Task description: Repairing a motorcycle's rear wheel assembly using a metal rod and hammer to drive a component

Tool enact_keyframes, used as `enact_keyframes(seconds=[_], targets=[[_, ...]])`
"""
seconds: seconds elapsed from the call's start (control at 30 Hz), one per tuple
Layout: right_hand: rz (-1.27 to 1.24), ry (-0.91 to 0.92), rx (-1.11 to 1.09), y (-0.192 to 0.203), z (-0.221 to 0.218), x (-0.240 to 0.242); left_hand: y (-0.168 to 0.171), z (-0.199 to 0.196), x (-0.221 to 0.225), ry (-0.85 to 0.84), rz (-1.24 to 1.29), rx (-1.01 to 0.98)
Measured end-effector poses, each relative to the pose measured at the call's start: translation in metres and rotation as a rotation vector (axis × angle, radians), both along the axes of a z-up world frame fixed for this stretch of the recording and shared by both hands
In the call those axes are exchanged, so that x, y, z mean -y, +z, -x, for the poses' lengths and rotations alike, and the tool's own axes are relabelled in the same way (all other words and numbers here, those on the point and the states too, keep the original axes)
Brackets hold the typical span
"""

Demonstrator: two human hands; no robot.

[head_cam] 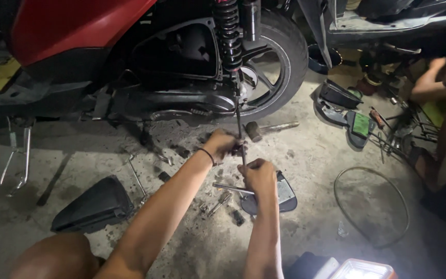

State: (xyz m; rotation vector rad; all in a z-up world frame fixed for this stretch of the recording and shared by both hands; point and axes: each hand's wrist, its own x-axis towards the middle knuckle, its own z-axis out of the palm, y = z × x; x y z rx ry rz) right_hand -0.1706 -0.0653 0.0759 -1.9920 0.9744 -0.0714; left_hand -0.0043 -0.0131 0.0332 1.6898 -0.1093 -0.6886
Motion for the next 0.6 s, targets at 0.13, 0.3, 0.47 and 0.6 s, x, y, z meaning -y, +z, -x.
enact_keyframes(seconds=[0.13, 0.3, 0.47, 0.6], targets=[[0.054, 0.033, -0.009, -0.029, -0.013, 0.013, -0.02, -0.001, 0.001, 0.112, 0.189, -0.034], [-0.152, 0.114, 0.121, -0.022, 0.004, -0.012, -0.009, 0.013, -0.005, -0.006, -0.169, 0.134], [-0.205, 0.131, 0.108, -0.039, -0.004, -0.002, -0.058, -0.016, -0.004, 0.045, 0.041, -0.021], [-0.162, 0.269, -0.022, -0.015, -0.006, -0.006, -0.036, -0.003, -0.019, 0.078, 0.004, 0.016]])
